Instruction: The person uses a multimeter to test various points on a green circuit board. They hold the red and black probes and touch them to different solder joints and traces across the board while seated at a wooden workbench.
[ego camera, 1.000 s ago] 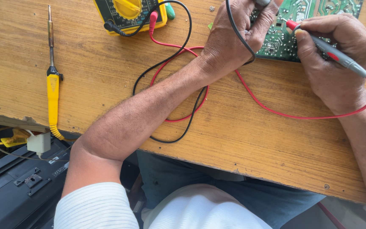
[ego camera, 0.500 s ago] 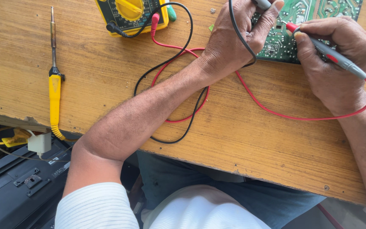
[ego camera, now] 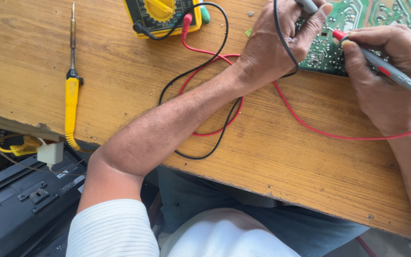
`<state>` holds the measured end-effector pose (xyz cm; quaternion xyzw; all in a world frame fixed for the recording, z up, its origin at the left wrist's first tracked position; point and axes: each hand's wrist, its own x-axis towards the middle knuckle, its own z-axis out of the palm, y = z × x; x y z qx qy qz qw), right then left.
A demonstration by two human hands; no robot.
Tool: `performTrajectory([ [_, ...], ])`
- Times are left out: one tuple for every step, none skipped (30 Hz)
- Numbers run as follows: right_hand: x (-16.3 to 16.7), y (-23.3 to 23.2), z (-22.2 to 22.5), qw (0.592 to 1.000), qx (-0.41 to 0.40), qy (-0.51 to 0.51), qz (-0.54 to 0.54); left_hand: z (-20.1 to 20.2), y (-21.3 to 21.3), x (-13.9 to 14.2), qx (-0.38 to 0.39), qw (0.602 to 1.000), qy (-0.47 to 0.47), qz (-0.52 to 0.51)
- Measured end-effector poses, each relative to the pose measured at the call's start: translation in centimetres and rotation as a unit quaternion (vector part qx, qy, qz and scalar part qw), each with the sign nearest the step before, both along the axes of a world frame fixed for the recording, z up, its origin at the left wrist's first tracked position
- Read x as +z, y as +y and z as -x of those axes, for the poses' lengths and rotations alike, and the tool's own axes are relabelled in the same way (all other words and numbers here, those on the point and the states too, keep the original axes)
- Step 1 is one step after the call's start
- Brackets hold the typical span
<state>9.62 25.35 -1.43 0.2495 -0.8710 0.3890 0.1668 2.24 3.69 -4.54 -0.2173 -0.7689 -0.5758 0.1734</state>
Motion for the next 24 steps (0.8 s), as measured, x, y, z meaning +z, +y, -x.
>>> performTrajectory([
  [-0.1,0.1,0.0,1.0,-0.001,-0.007,0.005,0.0,0.0,0.0,-0.002,1.0,0.003,-0.004],
  [-0.3,0.2,0.0,1.0,-0.002,-0.013,0.009,0.1,0.0,0.0,-0.004,1.0,0.005,-0.008],
  [-0.5,0.3,-0.1,0.999,-0.007,-0.027,0.016,0.1,0.1,-0.1,-0.005,1.0,0.003,-0.008],
  [-0.7,0.4,-0.1,0.999,-0.008,-0.033,0.021,0.1,0.1,-0.1,-0.006,1.0,0.001,-0.008],
  [-0.8,0.4,-0.1,0.999,-0.008,-0.039,0.026,0.1,0.1,-0.2,-0.008,1.0,-0.001,-0.008],
  [-0.9,0.5,-0.1,0.999,-0.003,-0.036,0.028,0.1,0.1,-0.2,-0.005,1.0,0.006,-0.007],
  [-1.0,0.6,-0.1,0.999,-0.001,-0.033,0.029,0.1,0.1,-0.2,-0.002,1.0,0.014,-0.006],
  [-1.0,0.6,0.0,0.999,0.002,-0.031,0.029,0.1,0.1,-0.2,0.002,1.0,0.022,-0.005],
  [-1.0,0.6,0.0,0.999,0.003,-0.028,0.028,0.1,0.1,-0.2,-0.002,1.0,0.017,-0.006],
  [-1.0,0.6,0.0,0.999,0.003,-0.026,0.027,0.2,0.1,-0.2,-0.006,1.0,0.012,-0.007],
  [-0.9,0.5,0.0,0.999,0.004,-0.024,0.025,0.2,0.1,-0.1,-0.01,1.0,0.007,-0.008],
  [-0.8,0.5,-0.1,1.0,0.003,-0.021,0.023,0.2,0.1,-0.1,-0.004,1.0,0.001,-0.002],
  [-0.8,0.4,-0.1,1.0,0.002,-0.02,0.022,0.2,0.1,-0.1,0.001,1.0,-0.004,0.003],
  [-0.7,0.3,-0.2,1.0,0.0,-0.019,0.021,0.1,0.1,0.0,0.006,1.0,-0.01,0.009],
  [-0.5,0.3,-0.2,1.0,-0.003,-0.018,0.02,0.1,0.1,0.0,0.002,1.0,-0.005,0.003],
  [-0.4,0.2,-0.2,1.0,-0.006,-0.017,0.018,0.1,0.1,0.0,-0.002,1.0,0.001,-0.002],
  [-0.3,0.1,-0.2,1.0,-0.009,-0.016,0.017,0.0,0.0,0.0,-0.007,1.0,0.006,-0.008],
  [-0.1,0.0,-0.2,1.0,-0.012,-0.016,0.016,0.0,0.0,0.0,-0.012,1.0,-0.002,-0.011],
  [0.0,-0.1,-0.1,1.0,-0.022,-0.017,0.007,0.1,0.0,-0.1,-0.016,1.0,-0.01,-0.015],
  [0.2,-0.3,-0.1,0.999,-0.031,-0.019,-0.002,0.1,0.0,-0.1,-0.021,0.999,-0.017,-0.018],
  [0.5,-0.3,-0.1,0.998,-0.047,-0.023,-0.018,0.2,0.0,-0.1,-0.026,0.999,-0.025,-0.017],
  [0.7,-0.5,-0.1,0.998,-0.049,-0.018,-0.027,0.2,-0.1,-0.1,-0.031,0.999,-0.033,-0.016],
  [0.9,-0.6,-0.1,0.998,-0.05,-0.013,-0.036,0.2,-0.1,-0.1,-0.036,0.998,-0.041,-0.016],
  [1.1,-0.7,-0.1,0.997,-0.054,-0.008,-0.048,0.1,-0.1,-0.1,-0.033,0.999,-0.031,-0.013],
])
